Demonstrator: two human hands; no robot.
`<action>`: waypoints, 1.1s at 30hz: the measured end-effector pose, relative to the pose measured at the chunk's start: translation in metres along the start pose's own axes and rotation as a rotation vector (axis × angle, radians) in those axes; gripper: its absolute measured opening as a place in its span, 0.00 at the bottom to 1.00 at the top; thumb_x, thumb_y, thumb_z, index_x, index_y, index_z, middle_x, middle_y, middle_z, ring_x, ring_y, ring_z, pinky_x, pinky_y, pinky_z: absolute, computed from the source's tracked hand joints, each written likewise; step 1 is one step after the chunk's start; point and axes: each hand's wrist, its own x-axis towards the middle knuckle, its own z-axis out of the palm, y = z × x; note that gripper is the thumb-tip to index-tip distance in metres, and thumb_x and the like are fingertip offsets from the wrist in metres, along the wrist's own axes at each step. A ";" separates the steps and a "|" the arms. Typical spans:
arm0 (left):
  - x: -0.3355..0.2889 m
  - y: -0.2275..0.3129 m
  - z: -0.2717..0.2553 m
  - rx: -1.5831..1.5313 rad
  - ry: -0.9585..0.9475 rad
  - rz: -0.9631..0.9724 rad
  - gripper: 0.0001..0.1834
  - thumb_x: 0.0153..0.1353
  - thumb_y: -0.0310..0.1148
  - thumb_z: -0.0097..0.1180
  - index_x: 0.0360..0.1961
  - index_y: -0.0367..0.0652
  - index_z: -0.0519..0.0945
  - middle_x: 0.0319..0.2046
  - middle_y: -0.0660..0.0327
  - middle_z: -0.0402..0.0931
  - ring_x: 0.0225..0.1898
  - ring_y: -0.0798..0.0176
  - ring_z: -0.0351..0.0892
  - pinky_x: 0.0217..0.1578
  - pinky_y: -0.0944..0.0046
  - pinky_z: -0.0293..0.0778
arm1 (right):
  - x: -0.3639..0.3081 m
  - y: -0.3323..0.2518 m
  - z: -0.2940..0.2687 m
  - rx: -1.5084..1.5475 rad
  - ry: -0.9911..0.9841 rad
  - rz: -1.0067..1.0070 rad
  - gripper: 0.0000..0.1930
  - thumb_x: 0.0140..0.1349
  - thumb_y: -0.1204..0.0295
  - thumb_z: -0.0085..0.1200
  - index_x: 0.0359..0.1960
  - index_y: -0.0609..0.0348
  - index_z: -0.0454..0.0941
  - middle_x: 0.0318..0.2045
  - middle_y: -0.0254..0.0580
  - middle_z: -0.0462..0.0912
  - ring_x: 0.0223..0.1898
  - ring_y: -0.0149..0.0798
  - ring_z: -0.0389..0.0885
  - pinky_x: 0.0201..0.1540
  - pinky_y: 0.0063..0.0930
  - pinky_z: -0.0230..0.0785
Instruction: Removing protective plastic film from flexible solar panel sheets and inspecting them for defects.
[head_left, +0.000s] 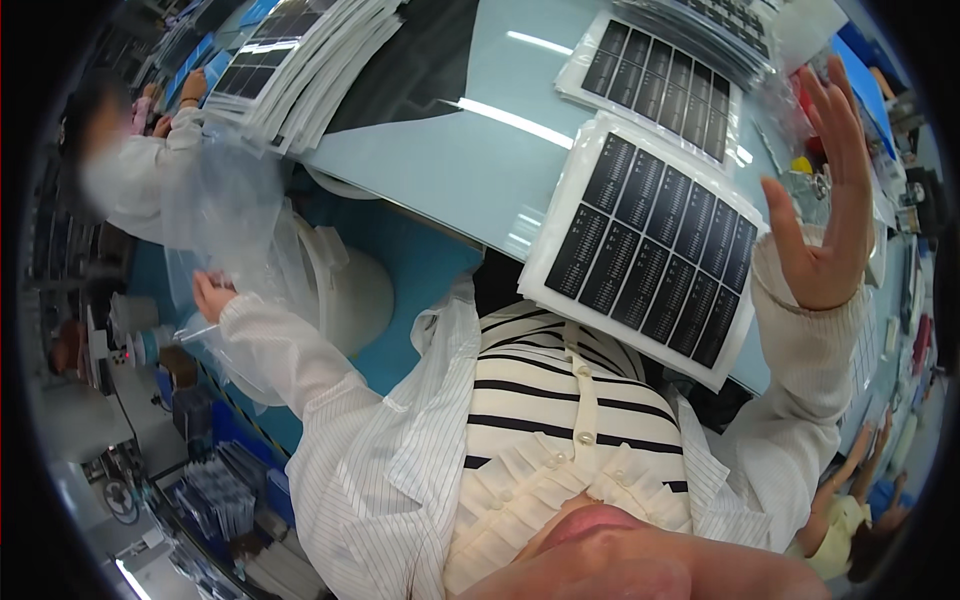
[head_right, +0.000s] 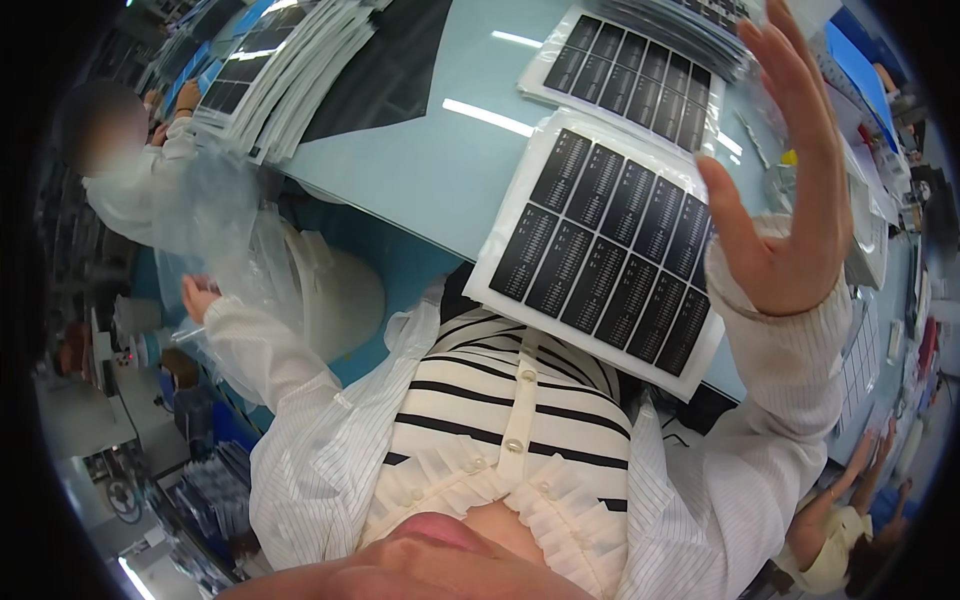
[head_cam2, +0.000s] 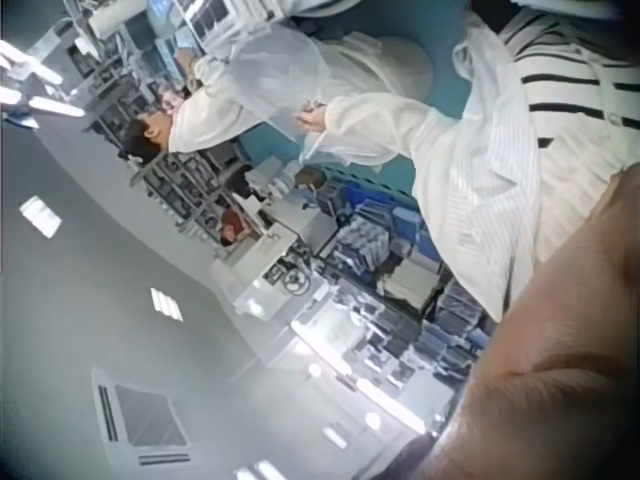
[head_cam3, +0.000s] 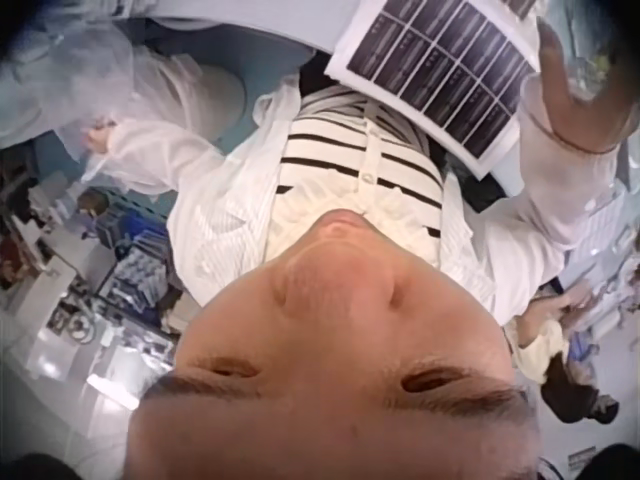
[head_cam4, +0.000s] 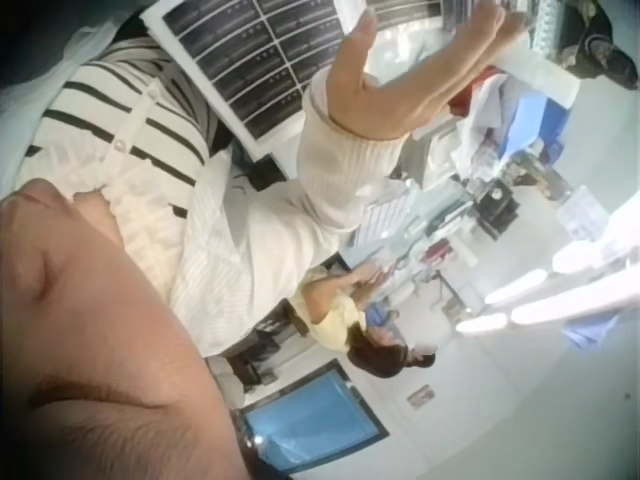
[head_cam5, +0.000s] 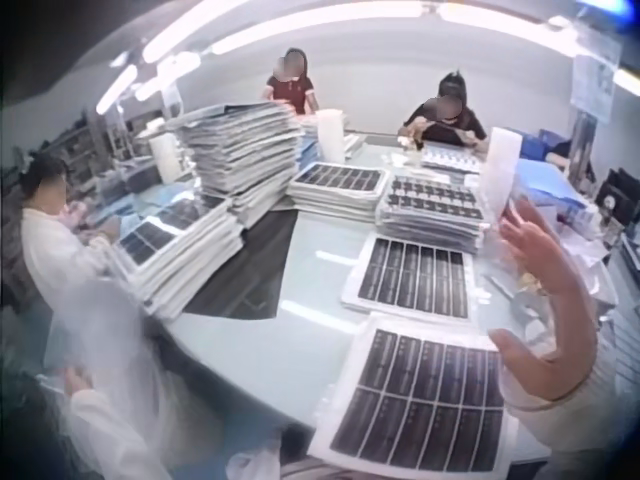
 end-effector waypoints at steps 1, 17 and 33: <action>0.033 -0.031 -0.021 -0.075 0.110 -0.094 0.12 0.57 0.31 0.52 0.41 0.37 0.74 0.30 0.57 0.74 0.28 0.62 0.74 0.31 0.68 0.71 | -0.007 0.006 -0.002 -0.008 0.035 0.016 0.31 0.47 0.79 0.55 0.57 0.60 0.62 0.58 0.55 0.61 0.59 0.53 0.62 0.57 0.44 0.58; 0.078 -0.110 -0.069 0.157 0.376 -0.044 0.16 0.54 0.29 0.55 0.44 0.33 0.72 0.37 0.51 0.75 0.37 0.57 0.76 0.40 0.64 0.72 | -0.103 0.045 -0.024 -0.103 -0.114 0.456 0.32 0.46 0.79 0.57 0.57 0.60 0.61 0.57 0.56 0.63 0.60 0.51 0.61 0.58 0.43 0.56; -0.288 0.005 0.114 0.192 -1.877 0.800 0.07 0.56 0.27 0.52 0.22 0.37 0.73 0.24 0.61 0.72 0.28 0.70 0.67 0.31 0.71 0.63 | -0.196 0.005 -0.017 0.514 -0.018 1.516 0.13 0.54 0.77 0.54 0.41 0.67 0.74 0.25 0.36 0.76 0.21 0.24 0.72 0.24 0.14 0.65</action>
